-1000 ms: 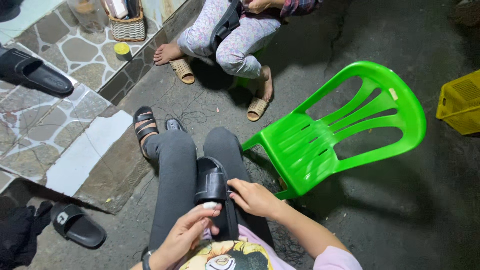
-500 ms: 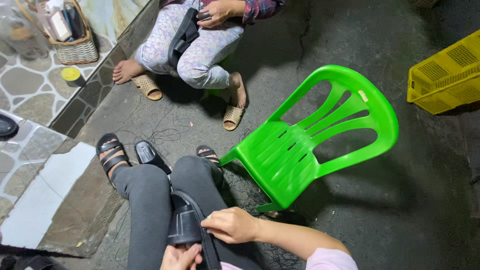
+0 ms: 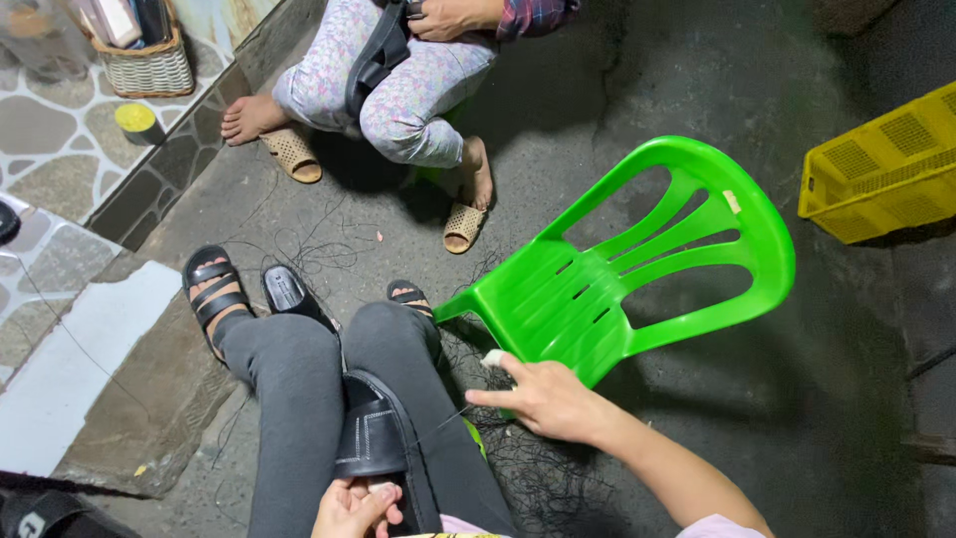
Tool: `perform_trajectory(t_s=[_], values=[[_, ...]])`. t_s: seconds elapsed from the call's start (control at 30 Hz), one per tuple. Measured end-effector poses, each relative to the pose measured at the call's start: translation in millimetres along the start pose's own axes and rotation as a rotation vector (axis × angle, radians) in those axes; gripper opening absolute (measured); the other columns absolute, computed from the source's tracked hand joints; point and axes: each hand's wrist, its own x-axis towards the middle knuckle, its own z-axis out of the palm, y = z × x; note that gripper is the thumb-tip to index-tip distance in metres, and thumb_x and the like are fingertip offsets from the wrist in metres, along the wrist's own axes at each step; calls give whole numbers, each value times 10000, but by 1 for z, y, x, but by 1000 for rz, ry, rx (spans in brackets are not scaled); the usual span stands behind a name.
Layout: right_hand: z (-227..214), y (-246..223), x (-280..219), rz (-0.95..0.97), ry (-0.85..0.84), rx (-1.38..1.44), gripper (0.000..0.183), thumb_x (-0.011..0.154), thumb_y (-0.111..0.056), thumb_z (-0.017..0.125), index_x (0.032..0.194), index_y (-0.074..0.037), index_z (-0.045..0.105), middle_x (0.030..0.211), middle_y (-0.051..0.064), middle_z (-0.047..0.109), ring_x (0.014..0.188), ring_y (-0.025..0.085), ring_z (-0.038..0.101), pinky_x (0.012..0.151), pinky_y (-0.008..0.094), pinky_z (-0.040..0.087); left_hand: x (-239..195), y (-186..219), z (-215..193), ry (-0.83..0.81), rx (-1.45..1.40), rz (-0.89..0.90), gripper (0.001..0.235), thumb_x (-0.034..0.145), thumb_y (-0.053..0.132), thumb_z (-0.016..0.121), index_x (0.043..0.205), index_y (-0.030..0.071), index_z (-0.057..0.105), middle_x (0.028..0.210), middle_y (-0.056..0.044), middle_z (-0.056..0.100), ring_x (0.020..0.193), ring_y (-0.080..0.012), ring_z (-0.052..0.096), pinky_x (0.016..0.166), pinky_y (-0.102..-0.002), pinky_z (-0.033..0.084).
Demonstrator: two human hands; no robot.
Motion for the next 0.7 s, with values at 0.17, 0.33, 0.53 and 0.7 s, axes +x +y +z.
perform_trajectory(t_s=[0.17,0.33,0.53,0.7], values=[[-6,-50,5,-156,-159,421,605,891,-139,476,1458,-343,522,859,41,526,776,248,630,630,388,494,-33,15,-15,-523,223,16,791,863,-88,722,1502,129,310,774,-117,468,446,-195,639,408,-308,561],[38,-93,23,-153,-299,1048,198,1036,-233,581,1127,-78,664,1039,45,700,795,111,642,694,265,493,-86,85,7,-304,985,284,425,847,102,664,1255,223,663,720,28,747,603,-90,732,665,-219,556],[54,-86,33,24,191,632,161,978,-186,621,1086,-90,690,905,68,722,790,204,696,728,327,534,-80,89,7,-372,1131,714,250,896,76,597,1122,145,678,944,-47,691,851,-247,694,779,-333,513],[85,-86,31,90,206,449,196,959,-263,643,1128,-236,737,802,-22,686,732,193,719,648,318,577,-91,92,2,-262,1156,679,231,929,115,620,1148,143,688,849,-80,658,849,-335,702,754,-423,572]])
